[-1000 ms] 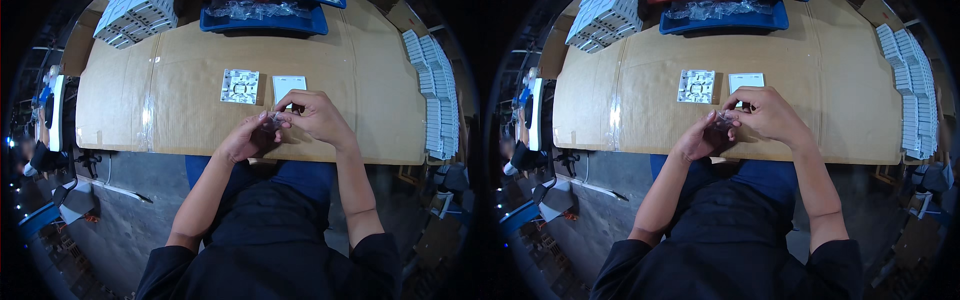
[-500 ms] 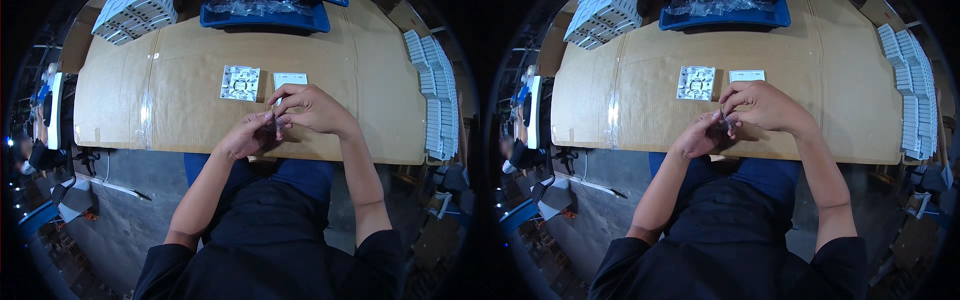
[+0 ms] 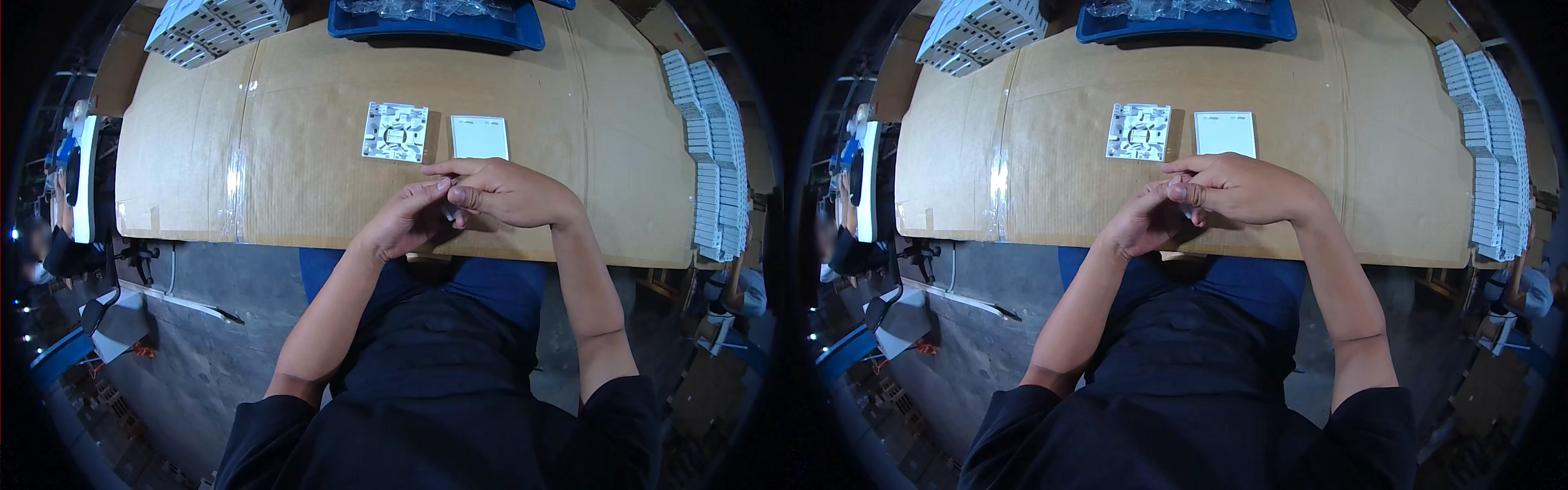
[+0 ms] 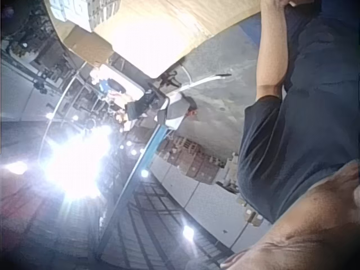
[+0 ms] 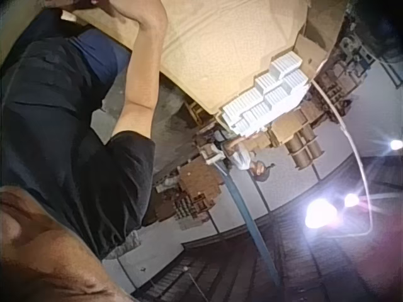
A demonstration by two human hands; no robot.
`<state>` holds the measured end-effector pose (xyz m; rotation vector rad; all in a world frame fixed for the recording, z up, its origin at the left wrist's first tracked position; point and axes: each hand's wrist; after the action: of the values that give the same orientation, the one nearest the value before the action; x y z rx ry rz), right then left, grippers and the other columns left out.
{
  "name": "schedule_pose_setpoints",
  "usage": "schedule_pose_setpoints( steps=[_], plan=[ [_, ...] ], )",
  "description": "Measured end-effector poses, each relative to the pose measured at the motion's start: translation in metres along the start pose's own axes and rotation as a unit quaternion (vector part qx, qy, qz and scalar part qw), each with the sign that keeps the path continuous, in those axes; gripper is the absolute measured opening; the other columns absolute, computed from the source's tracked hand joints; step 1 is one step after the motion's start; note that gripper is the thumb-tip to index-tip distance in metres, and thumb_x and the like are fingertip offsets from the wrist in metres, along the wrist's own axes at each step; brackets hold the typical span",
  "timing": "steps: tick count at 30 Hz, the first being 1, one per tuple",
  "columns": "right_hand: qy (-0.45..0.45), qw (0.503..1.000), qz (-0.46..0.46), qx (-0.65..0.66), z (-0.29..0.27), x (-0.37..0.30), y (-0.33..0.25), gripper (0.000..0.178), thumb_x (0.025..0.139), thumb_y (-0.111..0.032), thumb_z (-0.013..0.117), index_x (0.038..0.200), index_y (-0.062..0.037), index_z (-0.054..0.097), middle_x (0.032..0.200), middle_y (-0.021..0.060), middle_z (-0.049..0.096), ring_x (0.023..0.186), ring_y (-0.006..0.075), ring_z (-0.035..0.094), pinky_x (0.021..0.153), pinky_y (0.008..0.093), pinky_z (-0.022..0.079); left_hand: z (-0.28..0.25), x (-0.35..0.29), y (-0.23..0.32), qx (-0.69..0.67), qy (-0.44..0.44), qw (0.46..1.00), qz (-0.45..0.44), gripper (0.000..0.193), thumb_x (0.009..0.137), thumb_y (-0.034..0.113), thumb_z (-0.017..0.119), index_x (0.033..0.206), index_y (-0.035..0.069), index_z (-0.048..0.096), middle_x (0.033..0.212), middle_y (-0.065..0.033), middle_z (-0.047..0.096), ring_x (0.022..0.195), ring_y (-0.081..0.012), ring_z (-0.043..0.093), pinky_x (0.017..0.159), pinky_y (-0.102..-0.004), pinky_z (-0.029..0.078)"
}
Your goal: The person is assembling and packaging small electronic or mechanical components into white cardboard boxes.
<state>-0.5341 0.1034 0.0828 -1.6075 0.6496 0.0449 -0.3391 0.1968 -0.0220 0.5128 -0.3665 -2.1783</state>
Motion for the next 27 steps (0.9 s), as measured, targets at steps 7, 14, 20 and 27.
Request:
schedule_pose_setpoints(
  steps=[7, 14, 20, 27],
  plan=[
    [0.007, 0.994, -0.082, -0.069, -0.004, -0.005, 0.002, 0.047, 0.109, -0.037, 0.054, 0.097, 0.0030, 0.076, 0.159, 0.0153, 0.049, 0.112, 0.0255, 0.068, 0.100, 0.0376, 0.052, 0.003, -0.001, 0.001, -0.016, -0.005, 1.000, -0.006, 0.037, 0.108, 0.037, 0.056, 0.114, 0.002, 0.066, 0.100, -0.0097, 0.067, 0.097, -0.0230, 0.065, 0.098, -0.0416, 0.050],
    [0.007, 0.997, -0.031, -0.077, -0.002, -0.003, -0.012, 0.041, 0.109, -0.031, 0.055, 0.095, 0.0033, 0.074, 0.160, 0.0164, 0.048, 0.124, 0.0271, 0.061, 0.104, 0.0386, 0.049, -0.003, 0.005, -0.002, -0.015, -0.007, 1.000, -0.014, 0.037, 0.107, 0.037, 0.057, 0.117, 0.002, 0.065, 0.101, -0.0073, 0.067, 0.097, -0.0217, 0.064, 0.099, -0.0416, 0.050],
    [0.016, 1.000, -0.015, 0.006, 0.003, -0.001, -0.022, 0.027, 0.107, -0.014, 0.057, 0.112, 0.0093, 0.070, 0.158, 0.0201, 0.048, 0.096, 0.0200, 0.068, 0.090, 0.0343, 0.055, 0.002, -0.003, -0.001, -0.082, -0.031, 0.996, 0.002, 0.031, 0.105, 0.031, 0.063, 0.115, 0.002, 0.067, 0.100, -0.0054, 0.067, 0.096, -0.0185, 0.066, 0.095, -0.0345, 0.052],
    [-0.030, 0.994, -0.082, -0.071, -0.040, -0.001, -0.010, 0.031, 0.107, -0.019, 0.058, 0.122, 0.0039, 0.072, 0.157, 0.0137, 0.054, 0.098, 0.0160, 0.067, 0.094, 0.0338, 0.054, 0.011, -0.005, 0.005, 0.038, -0.005, 0.999, 0.000, 0.046, 0.105, 0.041, 0.060, 0.124, -0.001, 0.066, 0.108, -0.0126, 0.070, 0.096, -0.0214, 0.063, 0.098, -0.0400, 0.052]
  ],
)
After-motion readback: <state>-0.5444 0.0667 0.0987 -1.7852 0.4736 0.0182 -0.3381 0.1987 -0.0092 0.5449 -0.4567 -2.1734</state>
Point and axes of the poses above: each hand's wrist, its own x-axis towards the middle knuckle, its own z-axis out of the palm, y = z × x
